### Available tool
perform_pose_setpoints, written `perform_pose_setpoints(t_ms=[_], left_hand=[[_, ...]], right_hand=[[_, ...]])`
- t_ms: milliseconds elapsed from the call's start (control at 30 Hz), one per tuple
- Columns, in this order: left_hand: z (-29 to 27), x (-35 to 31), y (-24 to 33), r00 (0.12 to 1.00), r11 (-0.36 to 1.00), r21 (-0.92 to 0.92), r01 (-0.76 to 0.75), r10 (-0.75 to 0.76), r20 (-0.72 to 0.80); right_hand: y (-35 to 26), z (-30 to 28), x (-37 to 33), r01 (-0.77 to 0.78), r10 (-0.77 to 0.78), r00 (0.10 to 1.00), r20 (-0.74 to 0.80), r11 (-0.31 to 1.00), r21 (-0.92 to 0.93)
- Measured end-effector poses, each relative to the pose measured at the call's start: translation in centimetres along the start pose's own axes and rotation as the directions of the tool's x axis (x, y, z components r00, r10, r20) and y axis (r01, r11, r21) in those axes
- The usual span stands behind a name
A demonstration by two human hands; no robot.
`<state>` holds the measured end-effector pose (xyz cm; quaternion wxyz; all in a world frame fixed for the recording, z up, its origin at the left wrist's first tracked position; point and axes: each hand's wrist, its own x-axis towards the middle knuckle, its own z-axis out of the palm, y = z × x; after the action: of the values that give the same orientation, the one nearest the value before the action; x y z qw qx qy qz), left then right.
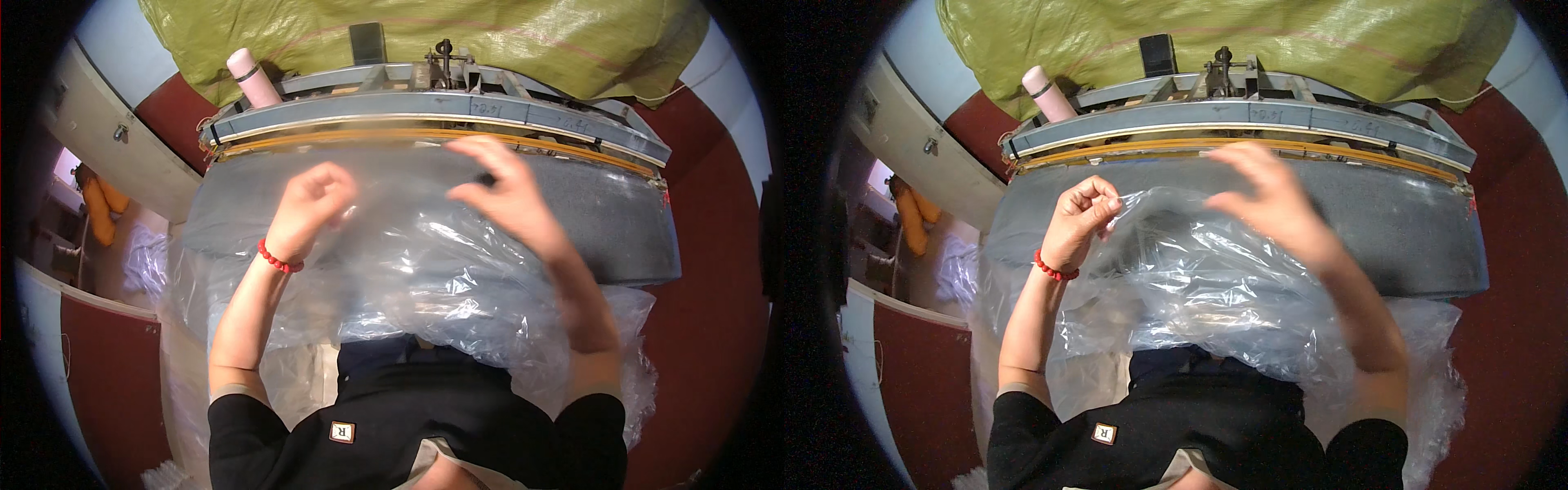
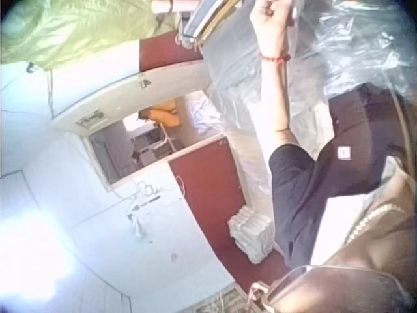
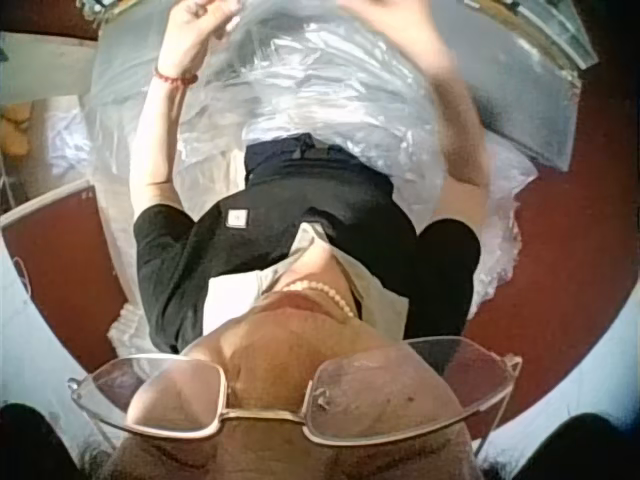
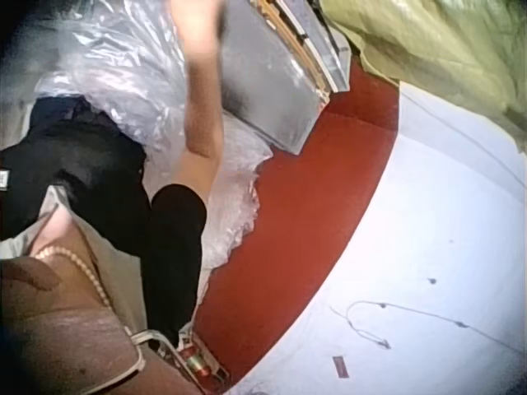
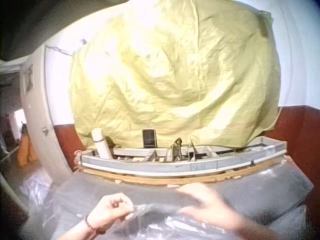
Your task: Sealing large plastic bags using a heat sealer.
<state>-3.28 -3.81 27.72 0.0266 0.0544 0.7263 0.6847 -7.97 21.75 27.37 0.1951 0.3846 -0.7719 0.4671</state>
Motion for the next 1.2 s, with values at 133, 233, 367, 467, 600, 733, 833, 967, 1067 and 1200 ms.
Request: perform_pose_setpoints(t_ms=[133,233,367,467,600,733,833,967,1067,1200], left_hand=[[-0.4,-0.6,0.3,0.987,0.989,0.034,-0.145,0.143,0.067],[-0.6,-1.0,0.5,0.926,0.837,0.407,-0.366,0.369,0.075],[0.4,-1.3,0.2,0.713,0.376,0.79,-0.485,0.693,0.107],[1.0,-1.1,-1.0,0.591,0.246,0.843,-0.478,0.8,0.101],[0.9,-0.9,-1.3,0.673,0.217,0.869,-0.444,0.721,0.164],[-2.2,-2.0,-1.5,0.812,0.608,0.54,-0.582,0.4,0.425],[-8.1,-3.8,-2.8,0.825,0.756,0.576,-0.311,-0.087,0.559],[-19.9,-7.7,-6.7,0.75,0.3,0.952,0.068,-0.645,0.149],[-31.9,-10.4,-6.3,0.481,-0.149,0.778,0.611,-0.711,-0.514],[-40.1,-10.6,0.1,0.806,0.05,0.868,0.495,0.347,-0.479]], right_hand=[[-0.1,6.0,1.1,-0.004,-0.029,0.995,0.097,0.949,0.316],[-0.3,7.5,0.8,-0.158,0.069,0.977,0.204,0.875,0.458],[-1.0,8.9,-0.2,-0.338,0.205,0.94,0.273,0.674,0.657],[-1.6,9.9,-0.3,-0.469,0.321,0.879,0.352,0.446,0.762],[-0.6,10.5,0.2,-0.564,0.325,0.826,0.461,0.493,0.662],[3.6,9.1,-1.7,-0.444,0.442,0.867,0.231,0.475,0.76],[8.4,4.3,-4.7,-0.38,0.667,0.742,-0.067,0.5,0.778],[13.2,-6.5,-9.7,-0.577,0.613,0.447,-0.652,0.754,0.314],[18.9,-17.6,-17.2,-0.669,0.473,0.49,-0.732,0.743,0.031],[20.0,-26.5,-23.4,-0.783,0.332,0.47,-0.818,0.585,-0.212]])
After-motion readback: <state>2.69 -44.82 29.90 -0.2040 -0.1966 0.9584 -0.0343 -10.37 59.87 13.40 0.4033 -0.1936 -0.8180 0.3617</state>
